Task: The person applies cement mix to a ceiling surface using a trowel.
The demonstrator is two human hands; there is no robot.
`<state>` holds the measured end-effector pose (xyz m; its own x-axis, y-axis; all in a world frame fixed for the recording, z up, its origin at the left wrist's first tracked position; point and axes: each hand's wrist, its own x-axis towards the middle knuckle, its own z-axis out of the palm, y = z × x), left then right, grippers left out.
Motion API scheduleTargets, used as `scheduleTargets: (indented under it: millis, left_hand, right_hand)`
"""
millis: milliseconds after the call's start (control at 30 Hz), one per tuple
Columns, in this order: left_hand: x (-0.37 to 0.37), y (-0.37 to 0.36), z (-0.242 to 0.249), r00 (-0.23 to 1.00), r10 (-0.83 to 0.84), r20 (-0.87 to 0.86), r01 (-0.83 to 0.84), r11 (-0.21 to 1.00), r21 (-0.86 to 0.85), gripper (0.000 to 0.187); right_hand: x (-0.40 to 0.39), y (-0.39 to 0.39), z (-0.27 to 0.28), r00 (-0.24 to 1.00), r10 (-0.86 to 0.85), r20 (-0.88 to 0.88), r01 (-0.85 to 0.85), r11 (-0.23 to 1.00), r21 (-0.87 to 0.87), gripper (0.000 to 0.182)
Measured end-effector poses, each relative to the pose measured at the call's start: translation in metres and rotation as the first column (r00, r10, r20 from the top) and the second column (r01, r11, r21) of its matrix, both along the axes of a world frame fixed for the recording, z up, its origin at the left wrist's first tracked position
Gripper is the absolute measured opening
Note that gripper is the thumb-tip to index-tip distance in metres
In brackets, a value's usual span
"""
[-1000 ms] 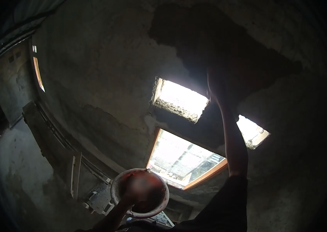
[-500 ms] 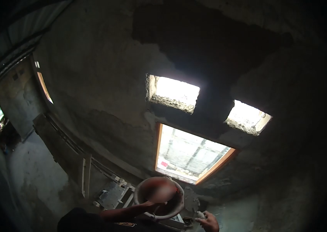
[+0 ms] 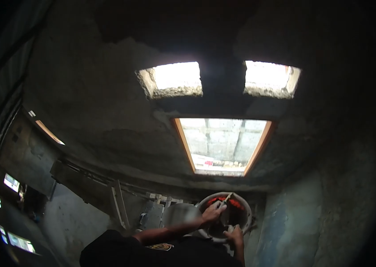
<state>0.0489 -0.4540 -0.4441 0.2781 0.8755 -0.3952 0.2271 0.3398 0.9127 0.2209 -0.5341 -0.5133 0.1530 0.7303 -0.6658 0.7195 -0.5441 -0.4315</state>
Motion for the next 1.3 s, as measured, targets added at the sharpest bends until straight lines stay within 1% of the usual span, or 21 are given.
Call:
scheduleTargets:
  millis: [67,100,133,200,233,267,333,367,400,467,500,633,667,733,767,800,867,900,1033,1133,1300]
  left_hand:
    - [-0.007,0.000,-0.045,0.995,0.022,-0.095,-0.008,0.989,0.149,0.049]
    - [-0.017,0.002,-0.021,0.997,-0.010,-0.073,0.010,1.000,-0.001,0.055]
    - [-0.024,0.002,-0.051,0.992,0.057,-0.112,-0.046,0.994,0.099,0.057]
    - [-0.041,0.002,-0.027,0.983,-0.002,-0.181,-0.007,0.999,-0.053,0.062]
    - [-0.049,-0.004,-0.057,0.964,0.047,-0.261,-0.083,0.988,-0.129,0.053]
    - [-0.055,-0.010,-0.059,0.976,0.153,-0.156,-0.176,0.973,-0.148,0.041]
    - [-0.071,-0.008,-0.079,0.934,0.044,-0.354,-0.174,0.923,-0.343,0.034]
    - [-0.077,-0.016,-0.094,0.940,0.051,-0.337,-0.170,0.927,-0.333,0.035]
    - [-0.077,-0.020,-0.100,0.947,0.067,-0.315,-0.170,0.935,-0.311,0.035]
    - [-0.076,-0.022,-0.100,0.947,0.026,-0.319,-0.139,0.930,-0.339,0.036]
    - [-0.076,-0.023,-0.112,0.930,0.022,-0.366,-0.146,0.938,-0.314,0.039]
    - [-0.084,-0.033,-0.147,0.879,-0.020,-0.477,0.041,0.999,0.033,0.033]
    - [-0.083,-0.030,-0.147,0.880,-0.030,-0.474,0.046,0.999,0.022,0.033]
    - [-0.079,-0.033,-0.150,0.892,-0.059,-0.448,0.027,0.996,-0.079,0.047]
    - [-0.075,-0.032,-0.138,0.905,-0.063,-0.421,0.054,0.998,-0.033,0.045]
    - [-0.071,-0.032,-0.126,0.907,-0.072,-0.416,0.059,0.997,-0.044,0.045]
    - [-0.061,-0.030,-0.105,0.912,-0.047,-0.408,0.087,0.993,0.081,0.041]
    - [-0.058,-0.030,-0.099,0.920,-0.033,-0.390,0.086,0.989,0.119,0.037]
    - [-0.051,-0.032,-0.088,0.906,-0.044,-0.422,0.072,0.996,0.052,0.043]
    - [-0.052,-0.031,-0.088,0.901,-0.091,-0.423,0.128,0.990,0.060,0.044]
    - [-0.053,-0.029,-0.083,0.924,-0.101,-0.369,0.146,0.985,0.096,0.045]
  right_hand:
    - [0.010,-0.011,-0.023,0.978,-0.183,-0.097,0.178,0.982,-0.057,0.076]
    - [0.015,-0.014,-0.016,0.972,-0.183,-0.145,0.176,0.982,-0.061,0.072]
    - [0.021,-0.017,-0.029,0.970,-0.206,-0.131,0.192,0.975,-0.109,0.066]
    - [0.027,-0.019,-0.022,0.970,-0.197,-0.144,0.171,0.969,-0.178,0.058]
    - [0.026,-0.021,-0.013,0.944,-0.272,-0.185,0.229,0.948,-0.221,0.054]
    - [0.030,-0.029,-0.025,0.920,-0.263,-0.289,0.236,0.964,-0.125,0.053]
    - [0.029,-0.034,-0.026,0.902,-0.263,-0.342,0.240,0.965,-0.108,0.053]
    - [0.028,-0.032,-0.015,0.910,-0.275,-0.312,0.239,0.960,-0.149,0.053]
    - [0.027,-0.038,-0.016,0.911,-0.285,-0.297,0.265,0.958,-0.108,0.043]
    - [0.029,-0.042,-0.019,0.922,-0.260,-0.286,0.230,0.964,-0.133,0.044]
    - [0.031,-0.045,-0.012,0.848,-0.362,-0.388,0.307,0.931,-0.198,0.049]
    - [0.037,-0.046,0.008,0.846,-0.400,-0.353,0.285,0.898,-0.335,0.049]
    - [0.039,-0.044,0.010,0.844,-0.409,-0.347,0.290,0.893,-0.345,0.049]
    - [0.044,-0.043,0.015,0.984,-0.079,-0.162,0.031,0.959,-0.281,0.051]
    - [0.042,-0.046,0.010,0.994,0.087,0.066,-0.072,0.977,-0.202,0.051]
    - [0.040,-0.046,0.008,0.994,0.083,0.070,-0.067,0.975,-0.214,0.051]
    - [0.034,-0.042,0.005,0.964,0.088,0.251,-0.069,0.994,-0.085,0.042]
    - [0.030,-0.038,0.012,0.960,0.078,0.269,-0.055,0.994,-0.091,0.038]
    - [0.016,-0.033,0.008,0.926,0.020,0.377,-0.024,1.000,0.006,0.031]
    - [0.006,-0.028,-0.011,0.905,0.072,0.419,-0.090,0.996,0.024,0.029]
    - [-0.002,-0.020,-0.019,0.967,-0.056,0.247,0.032,0.995,0.099,0.030]
